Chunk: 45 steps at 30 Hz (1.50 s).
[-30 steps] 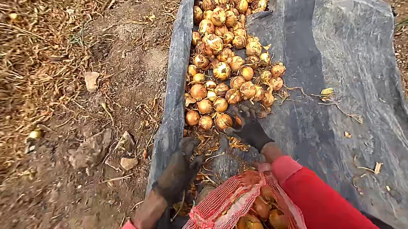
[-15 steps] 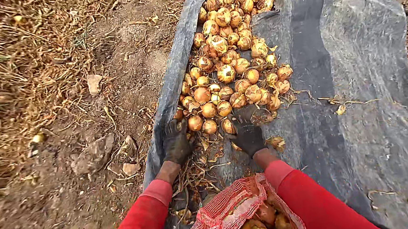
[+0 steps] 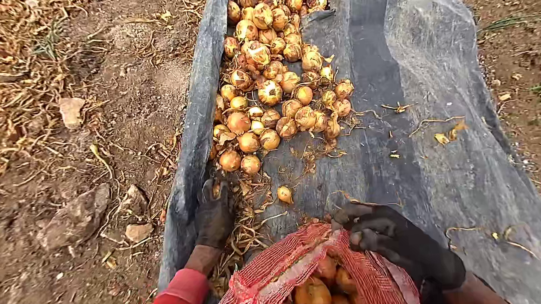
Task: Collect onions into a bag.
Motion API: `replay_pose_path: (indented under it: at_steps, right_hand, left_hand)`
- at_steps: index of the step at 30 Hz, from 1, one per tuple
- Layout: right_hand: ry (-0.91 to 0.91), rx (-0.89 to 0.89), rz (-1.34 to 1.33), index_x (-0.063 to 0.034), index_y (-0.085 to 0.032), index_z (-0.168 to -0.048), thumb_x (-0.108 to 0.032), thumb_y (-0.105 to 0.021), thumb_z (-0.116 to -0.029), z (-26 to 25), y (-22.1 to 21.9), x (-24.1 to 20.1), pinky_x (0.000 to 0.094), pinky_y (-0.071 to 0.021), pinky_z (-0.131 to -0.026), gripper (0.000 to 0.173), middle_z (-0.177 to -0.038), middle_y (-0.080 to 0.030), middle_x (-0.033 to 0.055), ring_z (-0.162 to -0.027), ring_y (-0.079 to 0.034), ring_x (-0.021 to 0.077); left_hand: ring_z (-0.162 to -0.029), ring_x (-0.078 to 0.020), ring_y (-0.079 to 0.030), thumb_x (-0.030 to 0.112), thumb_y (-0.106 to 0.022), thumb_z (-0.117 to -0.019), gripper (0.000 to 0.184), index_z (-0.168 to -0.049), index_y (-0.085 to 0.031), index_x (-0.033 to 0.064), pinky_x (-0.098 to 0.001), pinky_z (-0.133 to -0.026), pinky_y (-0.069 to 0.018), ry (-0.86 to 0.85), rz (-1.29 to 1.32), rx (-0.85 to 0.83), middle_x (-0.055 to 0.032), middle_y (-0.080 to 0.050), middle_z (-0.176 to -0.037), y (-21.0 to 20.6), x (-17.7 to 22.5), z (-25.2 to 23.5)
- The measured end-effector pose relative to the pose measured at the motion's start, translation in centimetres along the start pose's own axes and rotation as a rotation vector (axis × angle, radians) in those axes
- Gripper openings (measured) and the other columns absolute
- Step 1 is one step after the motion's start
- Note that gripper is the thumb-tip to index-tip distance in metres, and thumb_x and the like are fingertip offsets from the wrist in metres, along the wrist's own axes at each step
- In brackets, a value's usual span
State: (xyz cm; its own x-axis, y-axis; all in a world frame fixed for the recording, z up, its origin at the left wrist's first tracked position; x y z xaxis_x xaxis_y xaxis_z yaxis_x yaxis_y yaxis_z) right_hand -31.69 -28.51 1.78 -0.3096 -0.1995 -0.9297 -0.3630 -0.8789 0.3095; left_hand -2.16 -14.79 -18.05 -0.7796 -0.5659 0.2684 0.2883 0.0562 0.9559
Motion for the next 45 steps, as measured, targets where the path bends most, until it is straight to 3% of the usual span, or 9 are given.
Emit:
replay_pose_path:
  at_steps: [6, 12, 16, 20, 24, 29, 37, 41, 45]
  right_hand:
    - [-0.314, -0.070, 0.737, -0.0220, -0.061, -0.143, -0.034, -0.065, -0.0986, -10.2, -4.9, 10.7, 0.0525, -0.0531, -0.101, 0.046, -0.145, -0.055, 0.0130, -0.128, -0.058, 0.0323]
    - [-0.376, -0.011, 0.629, -0.0084, -0.062, -0.138, -0.019, -0.067, -0.0969, -16.5, -8.7, 12.0, 0.0554, -0.0472, -0.109, 0.043, -0.144, -0.058, 0.0174, -0.132, -0.056, 0.0357]
    - [-0.266, 0.253, 0.632, -0.0126, -0.069, -0.126, -0.025, -0.063, -0.1016, -18.8, -7.5, 6.1, 0.0602, -0.0569, -0.077, 0.028, -0.108, -0.073, 0.0165, -0.093, -0.071, 0.0368]
    - [-0.208, 0.016, 0.916, -0.0361, -0.053, -0.147, -0.007, -0.067, -0.0935, -24.0, -12.6, 4.5, 0.0591, -0.0559, -0.089, 0.063, -0.158, -0.043, 0.0137, -0.134, -0.051, 0.0435]
    - [-0.302, -0.092, 1.081, -0.0401, -0.051, -0.148, -0.004, -0.068, -0.0895, -27.7, -17.4, 6.6, 0.0664, -0.0545, -0.079, 0.071, -0.158, -0.039, 0.0199, -0.137, -0.037, 0.0568]
    - [-0.465, -0.152, 1.005, -0.0378, -0.048, -0.149, -0.010, -0.071, -0.0879, -27.8, -16.7, 6.9, 0.0675, -0.0512, -0.085, 0.071, -0.145, -0.047, 0.0278, -0.130, -0.045, 0.0554]
    - [-0.209, -0.108, 0.986, -0.0250, -0.055, -0.145, -0.003, -0.080, -0.0810, -18.9, -18.1, 9.0, 0.0615, -0.0576, -0.069, 0.072, -0.150, -0.046, 0.0248, -0.134, -0.043, 0.0567]
    - [-0.287, -0.081, 0.894, -0.0345, -0.051, -0.150, -0.010, -0.069, -0.0916, -21.6, -15.4, 8.5, 0.0612, -0.0554, -0.083, 0.065, -0.144, -0.058, 0.0142, -0.132, -0.053, 0.0438]
    - [-0.311, 0.261, 0.305, -0.0374, -0.038, -0.158, -0.017, -0.075, -0.0905, -19.6, -6.4, 7.2, 0.0599, -0.0547, -0.094, 0.079, -0.152, -0.053, 0.0062, -0.126, -0.061, 0.0310]
  left_hand:
    - [-0.131, -0.0452, -0.054, 0.033, -0.069, -0.0895, 0.056, -0.142, -0.061, 0.0190, -0.0613, -0.095, -0.0538, 0.045, 0.030, 0.015, -0.0247, -0.047, -0.150, 1.1, -1.0, 2.7]
    - [-0.127, -0.0396, -0.057, 0.042, -0.068, -0.0871, 0.061, -0.144, -0.059, 0.0217, -0.0568, -0.092, -0.0565, 0.110, -0.063, -0.284, -0.0195, -0.047, -0.151, 1.1, -1.1, 1.6]
    - [-0.136, -0.0377, -0.051, 0.023, -0.075, -0.0872, 0.052, -0.138, -0.063, 0.0183, -0.0532, -0.103, -0.0517, 0.119, 0.106, -0.288, -0.0177, -0.044, -0.155, 0.8, -2.1, 3.0]
    - [-0.117, -0.0314, -0.062, 0.009, -0.082, -0.0816, 0.040, -0.118, -0.067, 0.0038, -0.0525, -0.096, -0.0549, 0.325, 0.548, 0.025, -0.0164, -0.060, -0.130, 4.9, -7.5, 2.7]
    - [-0.063, -0.0187, -0.066, 0.045, -0.067, -0.0984, 0.035, -0.087, -0.070, 0.0117, -0.0451, -0.061, -0.0567, 0.543, 0.745, 0.030, -0.0043, -0.069, -0.072, 6.1, -13.0, 2.2]
    - [-0.106, -0.0220, -0.067, 0.019, -0.066, -0.0969, 0.024, -0.120, -0.071, 0.0159, -0.0484, -0.093, -0.0578, 0.150, 0.318, -0.442, -0.0055, -0.068, -0.119, 4.7, -7.1, 2.7]
    - [-0.108, -0.0435, -0.066, 0.010, -0.067, -0.0861, 0.075, -0.154, -0.044, 0.0327, -0.0611, -0.080, -0.0582, 0.096, -0.124, -0.760, -0.0188, -0.046, -0.152, 0.1, -1.8, 6.3]
    - [-0.114, -0.0323, -0.066, 0.025, -0.078, -0.0865, 0.056, -0.138, -0.061, 0.0150, -0.0562, -0.093, -0.0563, 0.303, 0.213, -0.445, -0.0106, -0.061, -0.139, 4.7, -5.2, 5.9]
    - [-0.071, -0.0194, -0.069, 0.025, -0.047, -0.1025, 0.037, -0.137, -0.055, 0.0152, -0.0367, -0.058, -0.0608, 0.548, 1.323, -0.243, -0.0093, -0.068, -0.093, 8.1, -6.9, 6.3]
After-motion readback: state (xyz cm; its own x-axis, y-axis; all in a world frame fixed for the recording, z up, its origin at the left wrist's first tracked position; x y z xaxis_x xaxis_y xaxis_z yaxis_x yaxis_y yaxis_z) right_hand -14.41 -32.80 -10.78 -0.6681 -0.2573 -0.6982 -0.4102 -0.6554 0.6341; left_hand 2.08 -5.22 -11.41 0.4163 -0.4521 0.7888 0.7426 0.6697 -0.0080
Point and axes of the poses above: each hand's wrist, its own z-axis away from the middle knuckle, its own y-axis out of the back of the hand, x = y × z, the point moved 9 cm from there along -z, towards the middle knuckle
